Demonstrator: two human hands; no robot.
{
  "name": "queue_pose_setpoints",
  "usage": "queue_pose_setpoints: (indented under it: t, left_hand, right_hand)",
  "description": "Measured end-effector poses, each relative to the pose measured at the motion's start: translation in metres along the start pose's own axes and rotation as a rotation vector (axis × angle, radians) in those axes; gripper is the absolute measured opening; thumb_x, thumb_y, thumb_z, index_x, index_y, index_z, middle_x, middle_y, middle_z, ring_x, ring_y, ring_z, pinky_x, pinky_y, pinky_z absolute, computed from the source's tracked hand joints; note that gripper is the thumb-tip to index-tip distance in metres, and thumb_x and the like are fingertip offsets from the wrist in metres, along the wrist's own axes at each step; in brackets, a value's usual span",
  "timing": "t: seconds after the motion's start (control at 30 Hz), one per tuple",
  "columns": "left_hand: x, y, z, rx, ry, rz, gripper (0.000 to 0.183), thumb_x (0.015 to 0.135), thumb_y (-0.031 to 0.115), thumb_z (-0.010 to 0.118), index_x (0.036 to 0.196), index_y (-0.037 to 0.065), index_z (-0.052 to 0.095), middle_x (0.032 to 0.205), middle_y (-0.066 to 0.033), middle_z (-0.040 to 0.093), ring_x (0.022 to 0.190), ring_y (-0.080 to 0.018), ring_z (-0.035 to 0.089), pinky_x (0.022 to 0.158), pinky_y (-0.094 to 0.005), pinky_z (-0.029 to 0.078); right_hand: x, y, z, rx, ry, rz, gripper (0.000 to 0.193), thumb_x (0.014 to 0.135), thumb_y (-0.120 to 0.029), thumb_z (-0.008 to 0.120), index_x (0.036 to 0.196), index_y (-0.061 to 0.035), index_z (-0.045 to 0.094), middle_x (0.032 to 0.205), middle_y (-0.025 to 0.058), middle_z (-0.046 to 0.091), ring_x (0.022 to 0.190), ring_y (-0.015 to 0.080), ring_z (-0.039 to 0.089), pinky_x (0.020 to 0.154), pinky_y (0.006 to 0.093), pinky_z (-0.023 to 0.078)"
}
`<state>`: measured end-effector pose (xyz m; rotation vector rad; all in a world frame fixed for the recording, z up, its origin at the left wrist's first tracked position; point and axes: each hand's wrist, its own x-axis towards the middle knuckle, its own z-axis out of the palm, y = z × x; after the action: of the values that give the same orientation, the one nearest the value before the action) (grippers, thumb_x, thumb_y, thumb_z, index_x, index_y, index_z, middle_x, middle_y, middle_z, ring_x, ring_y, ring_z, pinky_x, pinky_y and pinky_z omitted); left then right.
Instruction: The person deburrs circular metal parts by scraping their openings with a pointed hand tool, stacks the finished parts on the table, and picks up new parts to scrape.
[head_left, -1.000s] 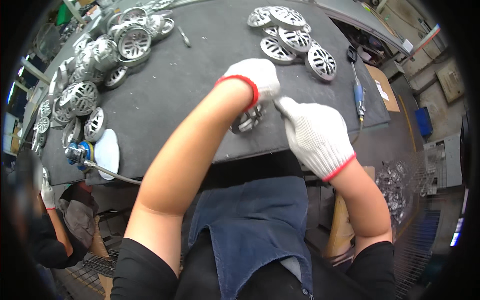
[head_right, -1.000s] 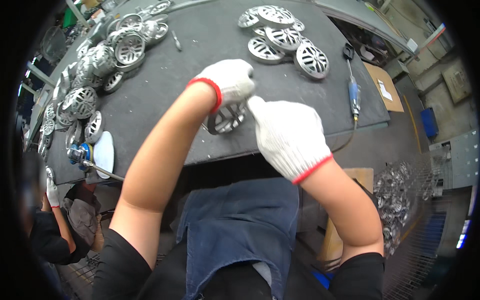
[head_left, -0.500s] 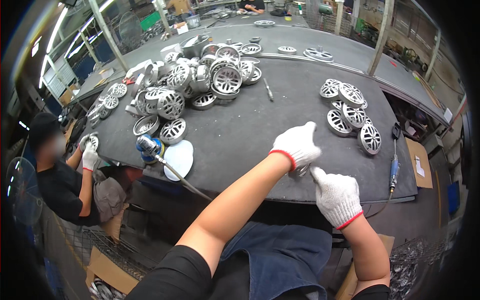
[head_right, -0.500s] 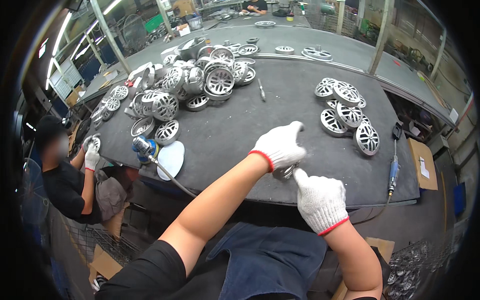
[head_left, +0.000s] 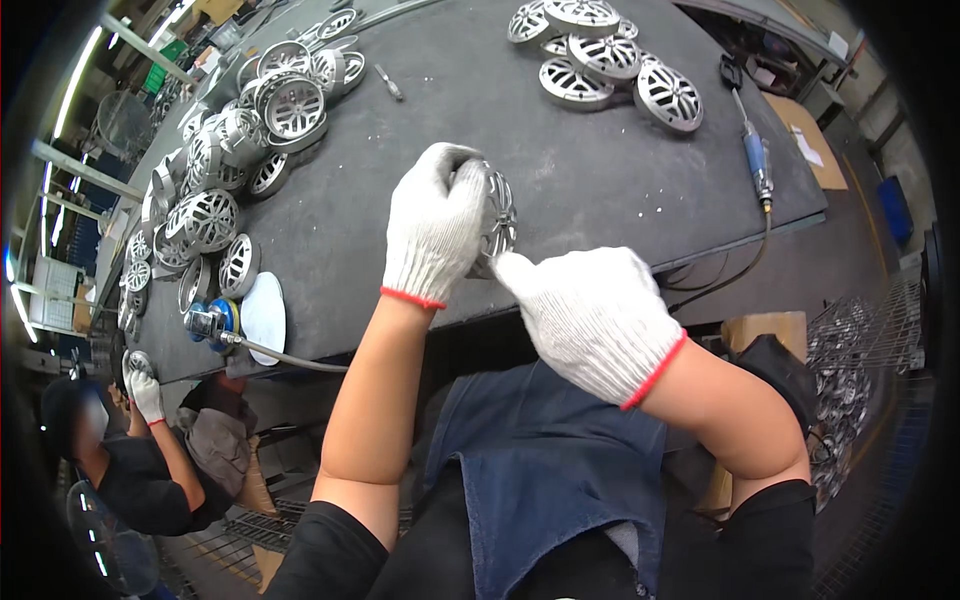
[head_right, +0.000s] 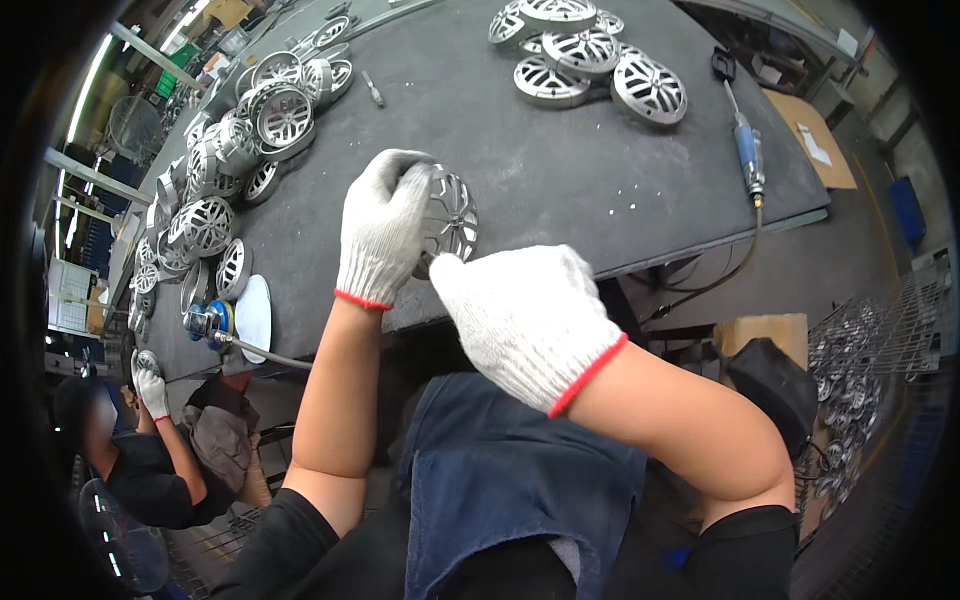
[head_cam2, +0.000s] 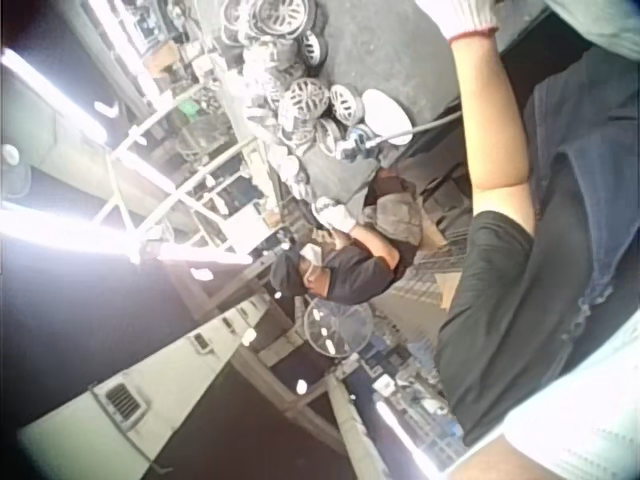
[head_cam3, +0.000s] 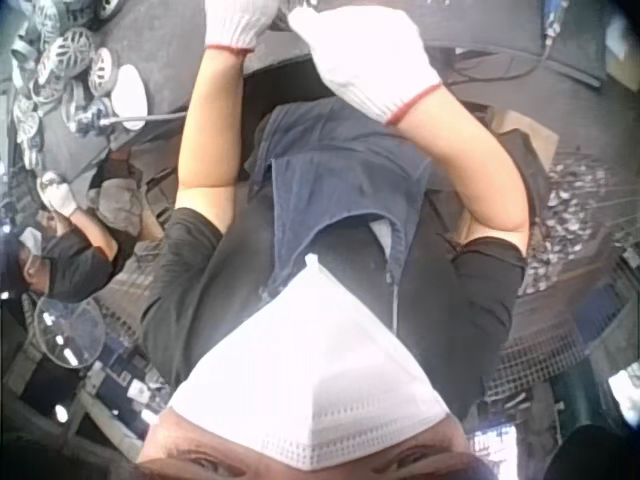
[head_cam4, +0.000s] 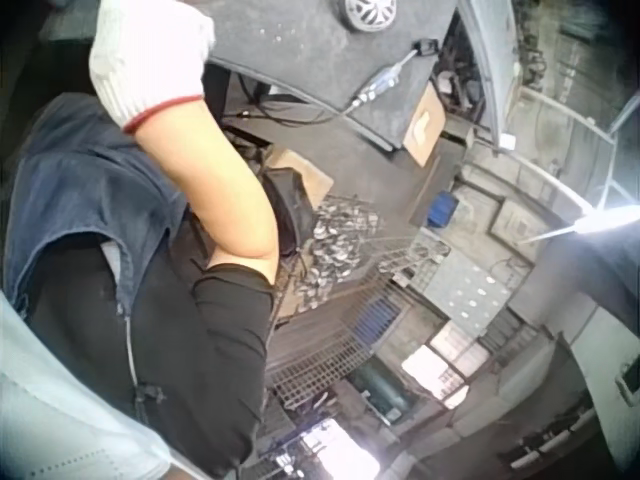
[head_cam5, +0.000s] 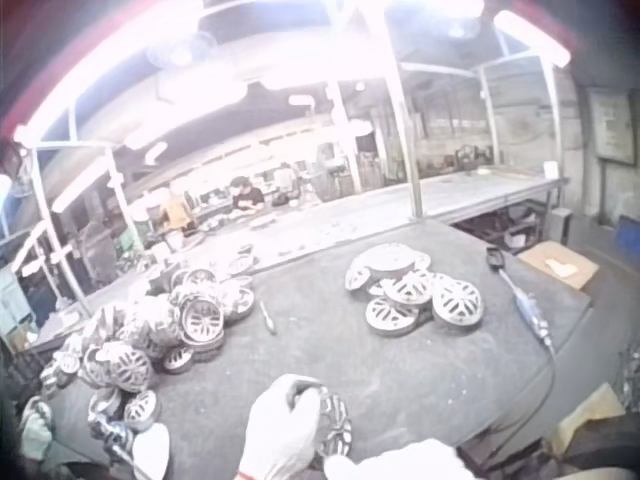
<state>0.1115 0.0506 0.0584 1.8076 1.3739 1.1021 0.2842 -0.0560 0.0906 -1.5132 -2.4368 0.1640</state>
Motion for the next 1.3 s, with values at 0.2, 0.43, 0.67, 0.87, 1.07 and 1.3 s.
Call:
queue_pose_setpoints:
  t: [0.2, 0.43, 0.67, 0.87, 1.07, 1.3]
  left_hand:
    - [-0.038, -0.028, -0.007, -0.21, 0.213, 0.014, 0.024, 0.111, 0.015, 0.07, 0.124, -0.004, 0.073, 0.1, -0.0101, 0.078, 0.088, -0.0126, 0.07, 0.083, -0.0315, 0.059]
    - [-0.053, -0.024, -0.007, -0.24, 0.228, 0.034, 0.024, 0.107, 0.011, 0.077, 0.125, -0.005, 0.072, 0.109, -0.0099, 0.079, 0.097, -0.0106, 0.07, 0.087, -0.0295, 0.059]
    - [-0.066, -0.054, -0.043, -0.323, 0.176, -0.221, 0.041, 0.102, 0.018, 0.087, 0.13, -0.006, 0.069, 0.117, -0.0135, 0.077, 0.103, -0.0156, 0.073, 0.092, -0.0313, 0.062]
    - [-0.062, -0.074, -0.062, -0.395, 0.045, -0.381, 0.05, 0.099, 0.02, 0.091, 0.131, -0.007, 0.065, 0.118, -0.0152, 0.075, 0.105, -0.0172, 0.073, 0.094, -0.0322, 0.062]
    - [-0.068, -0.08, -0.077, -0.38, -0.023, -0.395, 0.056, 0.097, 0.023, 0.093, 0.135, -0.005, 0.062, 0.12, -0.0144, 0.074, 0.107, -0.0169, 0.073, 0.093, -0.0319, 0.062]
    - [-0.076, -0.08, -0.084, -0.483, -0.081, -0.451, 0.093, 0.099, 0.032, 0.089, 0.168, -0.01, 0.044, 0.117, -0.0153, 0.078, 0.097, -0.016, 0.076, 0.079, -0.027, 0.061]
  right_hand:
    - [-0.012, -0.019, 0.007, -0.013, -0.016, -0.048, 0.015, 0.093, -0.016, 0.069, 0.106, -0.0096, 0.07, 0.071, 0.01, 0.074, 0.064, 0.0317, 0.076, 0.063, 0.0503, 0.058]
    - [-0.005, -0.02, 0.006, -0.093, -0.009, -0.042, 0.028, 0.091, -0.015, 0.072, 0.117, -0.0066, 0.074, 0.068, 0.0083, 0.074, 0.06, 0.0303, 0.076, 0.06, 0.0471, 0.058]
    - [-0.035, 0.006, -0.024, 0.628, -0.129, 0.118, 0.024, 0.103, -0.002, 0.07, 0.126, -0.0005, 0.078, 0.102, 0.0201, 0.085, 0.096, 0.0373, 0.084, 0.088, 0.0424, 0.066]
    - [-0.076, 0.026, 0.005, 1.036, -0.054, 0.448, 0.035, 0.104, 0.006, 0.066, 0.137, 0.0059, 0.077, 0.129, 0.0205, 0.083, 0.123, 0.0277, 0.08, 0.11, 0.0373, 0.06]
    - [-0.076, 0.019, 0.047, 1.084, 0.025, 0.419, 0.033, 0.105, 0.004, 0.066, 0.136, 0.008, 0.075, 0.128, 0.0235, 0.081, 0.119, 0.0304, 0.08, 0.109, 0.0372, 0.06]
    - [-0.06, 0.004, 0.061, 1.035, 0.007, 0.203, 0.035, 0.104, 0.003, 0.07, 0.138, 0.0059, 0.074, 0.125, 0.0239, 0.082, 0.115, 0.0338, 0.083, 0.104, 0.0379, 0.063]
